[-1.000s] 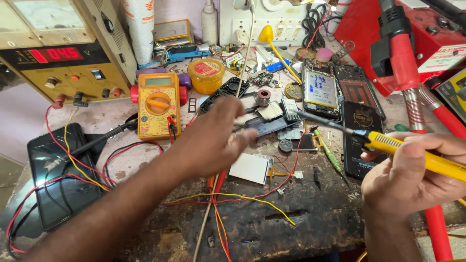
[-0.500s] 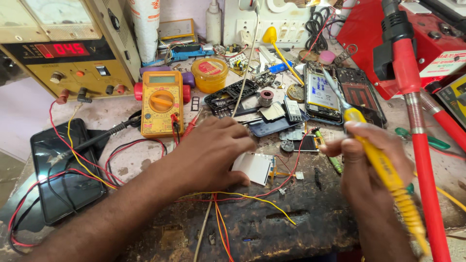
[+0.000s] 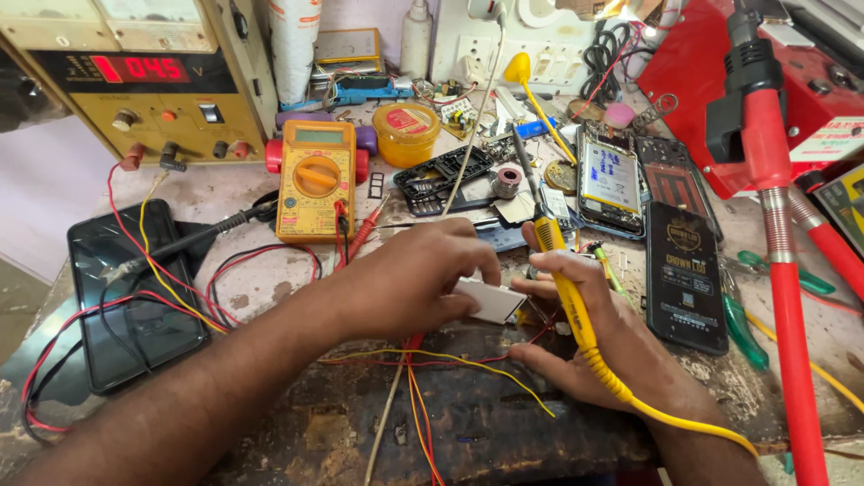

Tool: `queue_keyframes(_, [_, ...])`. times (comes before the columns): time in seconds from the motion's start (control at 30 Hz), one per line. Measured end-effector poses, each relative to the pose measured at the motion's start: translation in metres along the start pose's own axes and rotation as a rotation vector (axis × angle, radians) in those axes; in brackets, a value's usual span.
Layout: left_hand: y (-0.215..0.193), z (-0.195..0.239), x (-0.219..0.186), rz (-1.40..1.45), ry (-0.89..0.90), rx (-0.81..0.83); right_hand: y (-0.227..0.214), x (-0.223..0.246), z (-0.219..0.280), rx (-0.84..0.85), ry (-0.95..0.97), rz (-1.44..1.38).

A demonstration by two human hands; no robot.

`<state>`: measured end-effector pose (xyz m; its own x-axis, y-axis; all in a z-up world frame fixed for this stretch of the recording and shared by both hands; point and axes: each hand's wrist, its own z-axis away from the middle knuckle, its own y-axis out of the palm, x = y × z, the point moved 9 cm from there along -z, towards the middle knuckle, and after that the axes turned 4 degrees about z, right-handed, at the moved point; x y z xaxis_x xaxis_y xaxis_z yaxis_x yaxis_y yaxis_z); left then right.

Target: The person uses a soldering iron to heat and solder connections on a small white battery pack and a circuit board. They retrieve a new battery from a cardboard box and continue soldering wires to the battery terminals on the workbench.

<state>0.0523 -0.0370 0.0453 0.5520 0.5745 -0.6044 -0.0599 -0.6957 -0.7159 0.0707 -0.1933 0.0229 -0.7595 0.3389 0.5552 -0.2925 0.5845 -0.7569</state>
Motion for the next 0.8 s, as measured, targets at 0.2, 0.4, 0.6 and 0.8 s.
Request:
queue_keyframes(0.2, [-0.002, -0.007, 0.029, 0.466, -0.230, -0.092, -0.003, -0.006, -0.005, -0.055, 0.080, 0.077])
queue_keyframes(0.4, [0.011, -0.003, 0.038, 0.504, -0.425, -0.215, 0.001, -0.011, -0.011, -0.110, 0.204, 0.141])
queue_keyframes(0.6, [0.004, 0.000, 0.022, 0.203, -0.214, -0.300, -0.007, 0.007, -0.003, -0.192, 0.026, 0.155])
queue_keyframes(0.8, [0.016, -0.002, 0.028, 0.130, -0.301, -0.308, -0.016, 0.012, 0.031, -0.236, 0.059, 0.353])
